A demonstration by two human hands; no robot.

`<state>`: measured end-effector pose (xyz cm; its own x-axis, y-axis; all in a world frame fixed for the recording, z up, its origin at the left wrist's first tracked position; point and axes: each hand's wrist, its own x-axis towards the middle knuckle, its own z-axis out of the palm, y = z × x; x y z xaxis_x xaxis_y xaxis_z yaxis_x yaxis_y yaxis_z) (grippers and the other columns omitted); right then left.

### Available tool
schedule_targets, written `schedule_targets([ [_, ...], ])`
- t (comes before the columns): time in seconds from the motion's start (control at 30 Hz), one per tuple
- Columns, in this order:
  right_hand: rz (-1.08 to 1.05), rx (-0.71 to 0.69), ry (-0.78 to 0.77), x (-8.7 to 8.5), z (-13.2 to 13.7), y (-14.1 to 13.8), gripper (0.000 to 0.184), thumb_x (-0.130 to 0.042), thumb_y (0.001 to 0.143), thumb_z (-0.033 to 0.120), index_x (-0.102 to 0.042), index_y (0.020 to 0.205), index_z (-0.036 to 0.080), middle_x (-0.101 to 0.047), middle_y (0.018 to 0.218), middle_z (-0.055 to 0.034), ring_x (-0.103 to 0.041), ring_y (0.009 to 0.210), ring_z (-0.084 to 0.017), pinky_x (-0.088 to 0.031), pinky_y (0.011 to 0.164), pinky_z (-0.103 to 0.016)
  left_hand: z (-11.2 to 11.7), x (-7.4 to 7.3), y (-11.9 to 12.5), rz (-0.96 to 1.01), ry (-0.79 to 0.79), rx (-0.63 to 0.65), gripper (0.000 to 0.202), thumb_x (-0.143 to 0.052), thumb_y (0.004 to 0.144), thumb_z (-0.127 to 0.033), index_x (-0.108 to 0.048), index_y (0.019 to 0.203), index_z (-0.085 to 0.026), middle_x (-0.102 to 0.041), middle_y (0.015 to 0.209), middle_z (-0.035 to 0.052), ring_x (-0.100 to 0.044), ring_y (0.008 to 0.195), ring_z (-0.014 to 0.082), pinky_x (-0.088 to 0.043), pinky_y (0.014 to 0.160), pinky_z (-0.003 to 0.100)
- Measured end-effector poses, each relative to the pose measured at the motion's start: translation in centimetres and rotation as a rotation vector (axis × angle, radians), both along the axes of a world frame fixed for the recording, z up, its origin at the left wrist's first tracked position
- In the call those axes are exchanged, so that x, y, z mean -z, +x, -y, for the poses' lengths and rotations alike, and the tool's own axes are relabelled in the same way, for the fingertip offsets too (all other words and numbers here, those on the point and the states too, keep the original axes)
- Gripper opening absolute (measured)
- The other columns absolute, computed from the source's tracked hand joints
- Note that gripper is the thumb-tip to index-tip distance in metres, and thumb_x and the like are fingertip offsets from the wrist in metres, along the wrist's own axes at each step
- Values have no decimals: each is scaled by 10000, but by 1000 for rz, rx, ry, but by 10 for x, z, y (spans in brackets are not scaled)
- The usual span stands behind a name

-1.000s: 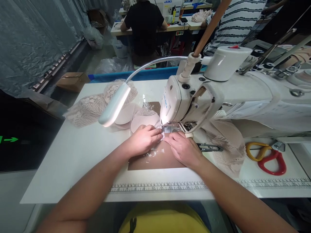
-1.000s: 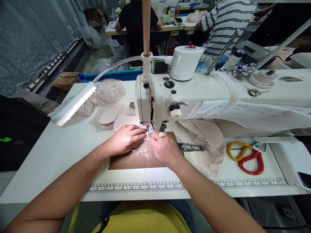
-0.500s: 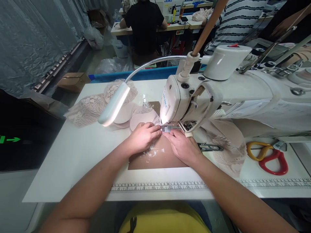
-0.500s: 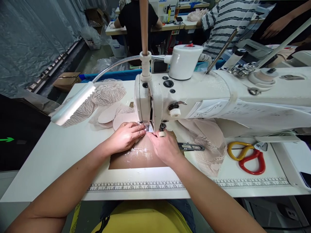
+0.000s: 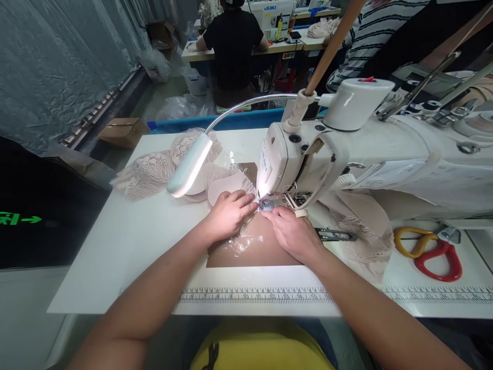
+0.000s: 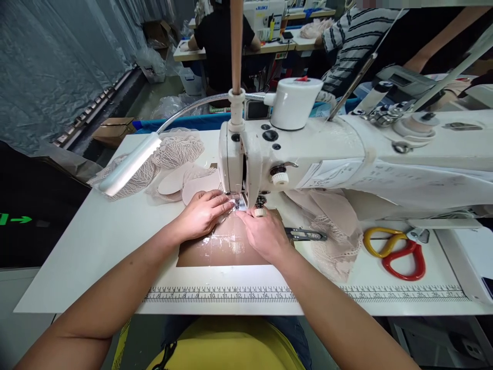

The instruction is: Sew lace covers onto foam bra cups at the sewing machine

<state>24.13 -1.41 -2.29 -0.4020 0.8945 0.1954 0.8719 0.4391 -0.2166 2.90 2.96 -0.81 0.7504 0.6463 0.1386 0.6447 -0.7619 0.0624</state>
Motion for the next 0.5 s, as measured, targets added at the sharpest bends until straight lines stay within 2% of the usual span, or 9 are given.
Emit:
schedule_targets([
  [0.13, -41, 0, 3, 0, 0, 1, 417, -420, 842, 85, -667, 1151, 217, -675, 941, -47, -569, 756, -163, -384, 601, -257, 8, -13, 0, -65, -5, -95, 404, -366, 952, -384, -522, 1256, -170, -542, 1276, 134, -475, 1117, 297, -395, 800, 402],
  [0.23, -78, -3, 9, -1, 1, 2, 410, -407, 855, 89, -659, 1154, 210, -682, 972, -55, -579, 759, -167, -410, 614, -263, 19, -25, 0, -98, -77, -150, 491, -370, 922, -525, -596, 1115, -134, -610, 1068, 151, -537, 967, 289, -428, 712, 371],
  [0.3, -94, -20, 7, -3, 2, 2, 413, -401, 857, 84, -650, 1163, 205, -685, 970, -57, -589, 786, -175, -425, 627, -267, 25, -34, 0, -98, -131, -132, 473, -365, 928, -510, -624, 1026, -126, -624, 916, 130, -560, 862, 259, -439, 688, 352],
  [0.37, -93, -49, 0, -5, 3, 2, 408, -397, 859, 81, -647, 1160, 197, -687, 956, -59, -597, 816, -181, -435, 640, -270, 29, -39, 0, -96, -182, -94, 397, -374, 942, -427, -634, 948, -126, -617, 821, 106, -569, 767, 225, -442, 655, 333],
  [0.43, -91, -74, -3, -7, 3, 2, 391, -392, 868, 87, -655, 1139, 186, -687, 950, -63, -602, 836, -183, -439, 654, -269, 30, -41, 1, -85, -228, -70, 337, -392, 940, -353, -635, 894, -124, -614, 789, 94, -572, 718, 202, -446, 638, 318],
  [0.5, -92, -86, -1, -7, 3, 2, 383, -388, 873, 90, -659, 1127, 183, -684, 935, -63, -602, 832, -181, -437, 661, -269, 29, -37, 2, -37, -237, -45, 314, -402, 937, -319, -642, 914, -119, -632, 848, 104, -581, 757, 201, -461, 675, 315],
])
